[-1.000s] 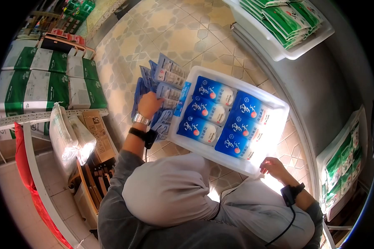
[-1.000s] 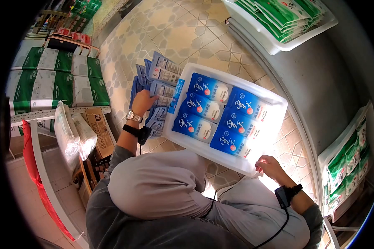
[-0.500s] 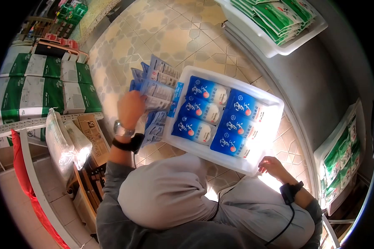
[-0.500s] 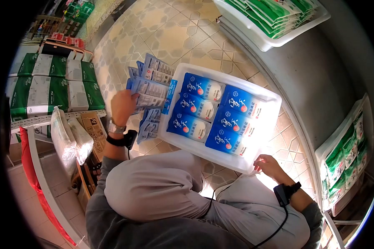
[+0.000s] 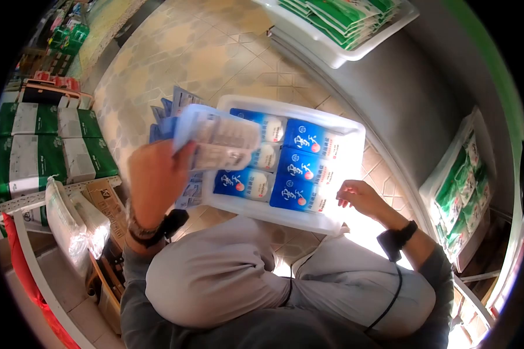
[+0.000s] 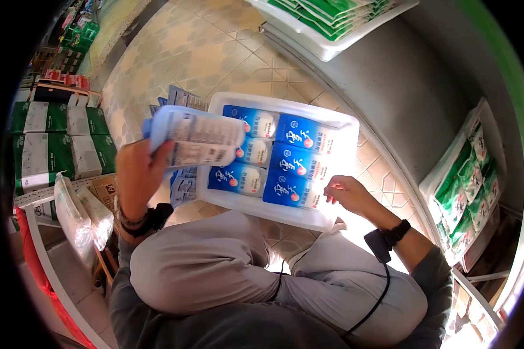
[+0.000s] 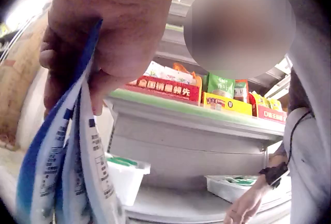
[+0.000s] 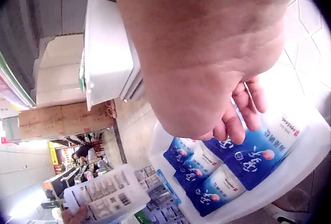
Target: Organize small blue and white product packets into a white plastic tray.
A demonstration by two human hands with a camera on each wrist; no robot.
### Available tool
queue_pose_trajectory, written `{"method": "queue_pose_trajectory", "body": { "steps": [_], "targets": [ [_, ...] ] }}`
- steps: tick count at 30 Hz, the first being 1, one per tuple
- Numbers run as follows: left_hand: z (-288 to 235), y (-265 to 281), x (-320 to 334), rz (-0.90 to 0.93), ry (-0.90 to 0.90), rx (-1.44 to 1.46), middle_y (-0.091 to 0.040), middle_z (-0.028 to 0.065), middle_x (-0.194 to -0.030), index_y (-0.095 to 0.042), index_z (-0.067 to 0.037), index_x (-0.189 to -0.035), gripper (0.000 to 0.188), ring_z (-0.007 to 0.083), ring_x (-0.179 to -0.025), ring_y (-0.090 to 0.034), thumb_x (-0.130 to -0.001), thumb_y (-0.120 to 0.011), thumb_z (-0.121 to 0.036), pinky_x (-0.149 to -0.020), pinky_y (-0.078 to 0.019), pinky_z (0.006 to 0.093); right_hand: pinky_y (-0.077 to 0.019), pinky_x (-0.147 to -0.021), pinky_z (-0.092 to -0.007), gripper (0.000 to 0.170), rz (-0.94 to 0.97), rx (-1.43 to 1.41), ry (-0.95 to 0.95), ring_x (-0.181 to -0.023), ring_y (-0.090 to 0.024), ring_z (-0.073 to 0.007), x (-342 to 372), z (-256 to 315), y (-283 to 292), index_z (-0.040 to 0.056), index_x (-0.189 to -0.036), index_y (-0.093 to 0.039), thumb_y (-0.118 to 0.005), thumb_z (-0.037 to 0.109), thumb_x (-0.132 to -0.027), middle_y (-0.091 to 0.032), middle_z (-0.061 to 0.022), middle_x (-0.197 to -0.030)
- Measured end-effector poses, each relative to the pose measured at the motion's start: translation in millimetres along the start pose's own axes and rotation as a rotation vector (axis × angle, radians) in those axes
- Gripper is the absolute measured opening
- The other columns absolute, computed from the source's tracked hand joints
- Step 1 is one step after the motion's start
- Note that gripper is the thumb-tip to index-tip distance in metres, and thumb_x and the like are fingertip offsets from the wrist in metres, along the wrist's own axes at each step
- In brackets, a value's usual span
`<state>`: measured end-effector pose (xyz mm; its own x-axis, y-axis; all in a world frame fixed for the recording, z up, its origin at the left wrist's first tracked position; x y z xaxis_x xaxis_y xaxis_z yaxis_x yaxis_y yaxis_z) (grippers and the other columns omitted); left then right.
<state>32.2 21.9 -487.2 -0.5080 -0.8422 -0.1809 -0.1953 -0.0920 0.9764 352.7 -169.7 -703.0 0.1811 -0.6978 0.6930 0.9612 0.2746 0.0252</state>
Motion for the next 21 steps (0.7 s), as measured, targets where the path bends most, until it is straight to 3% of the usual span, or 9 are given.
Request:
{"method": "queue_pose_trajectory", "body": {
  "steps": [6, 10, 11, 14, 17, 21],
  "targets": [
    [-70.0, -83.2, -1.5, 0.118, -0.217, 0.238, -0.059, 0.0156, -0.059, -0.058, -0.005, -0.061, 0.033, 0.0354, -0.052, -0.059, -0.087, -0.07, -0.023, -0.05, -0.0443, 0.0435, -0.0499, -0.07, -0.0281, 0.026, 0.034, 0.043, 0.004, -0.079, -0.064, -0.0145, 4.6, 19.8, -7.8, 0.0035, -0.095, -0.065, -0.053, 0.026, -0.101, -0.068, -0.0061, -0.084],
    [-104.7, -129.7, 14.0, 0.175, -0.354, 0.35, -0.06, 0.0141, -0.059, -0.059, -0.006, -0.061, 0.03, 0.0341, -0.052, -0.058, -0.086, -0.07, -0.02, -0.051, -0.0452, 0.0432, -0.0483, -0.067, -0.0271, 0.044, 0.054, -0.111, -0.029, -0.074, -0.061, -0.0135, -3.2, -4.3, -16.0, 0.0031, -0.098, -0.064, -0.047, 0.043, -0.102, -0.066, -0.0054, -0.082],
    [-109.7, -142.5, 20.9, 0.241, -0.387, 0.34, -0.061, 0.0129, -0.061, -0.06, -0.007, -0.063, 0.029, 0.0327, -0.054, -0.06, -0.087, -0.068, -0.021, -0.052, -0.0462, 0.0426, -0.0489, -0.066, -0.0286, 0.056, 0.065, -0.121, -0.034, -0.073, -0.062, -0.015, -3.3, -5.6, -18.8, 0.0014, -0.105, -0.064, -0.041, 0.052, -0.103, -0.068, -0.0076, -0.084],
    [-122.3, -190.6, 52.5, 0.333, -0.514, 0.332, -0.062, 0.0101, -0.063, -0.061, -0.008, -0.064, 0.028, 0.0304, -0.058, -0.062, -0.088, -0.066, -0.022, -0.052, -0.047, 0.0413, -0.0497, -0.064, -0.0307, 0.065, 0.107, -0.276, -0.092, -0.072, -0.063, -0.0168, -4.0, -11.6, -26.2, -0.0011, -0.109, -0.063, -0.036, 0.057, -0.102, -0.069, -0.0107, -0.088],
    [-140.0, -194.7, 77.3, 0.299, -0.634, 0.381, -0.061, 0.0074, -0.063, -0.061, -0.01, -0.064, 0.031, 0.0278, -0.061, -0.063, -0.089, -0.067, -0.028, -0.053, -0.0483, 0.0395, -0.0511, -0.064, -0.0304, 0.074, 0.11, -0.275, -0.135, -0.074, -0.066, -0.0192, -9.0, -19.2, -30.7, -0.0041, -0.114, -0.06, -0.038, 0.064, -0.099, -0.07, -0.0146, -0.092],
    [-142.2, -199.4, 80.9, 0.416, -0.58, 0.367, -0.061, 0.0066, -0.065, -0.064, -0.008, -0.067, 0.036, 0.0261, -0.063, -0.063, -0.089, -0.068, -0.037, -0.055, -0.0486, 0.0378, -0.0522, -0.064, -0.0301, 0.069, 0.132, -0.318, -0.168, -0.075, -0.067, -0.0199, -6.0, -19.0, -39.8, -0.0067, -0.113, -0.059, -0.05, 0.06, -0.096, -0.07, -0.0168, -0.094]
  ]
}}
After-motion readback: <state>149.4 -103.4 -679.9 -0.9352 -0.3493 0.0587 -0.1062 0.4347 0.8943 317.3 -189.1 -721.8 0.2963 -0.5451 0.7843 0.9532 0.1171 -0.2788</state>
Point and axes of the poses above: each hand's wrist, its own x-axis away from the middle knuckle, its own y-axis out of the back of the hand, z = x × y, the point moved 6 cm from there along -x, towards the middle knuckle
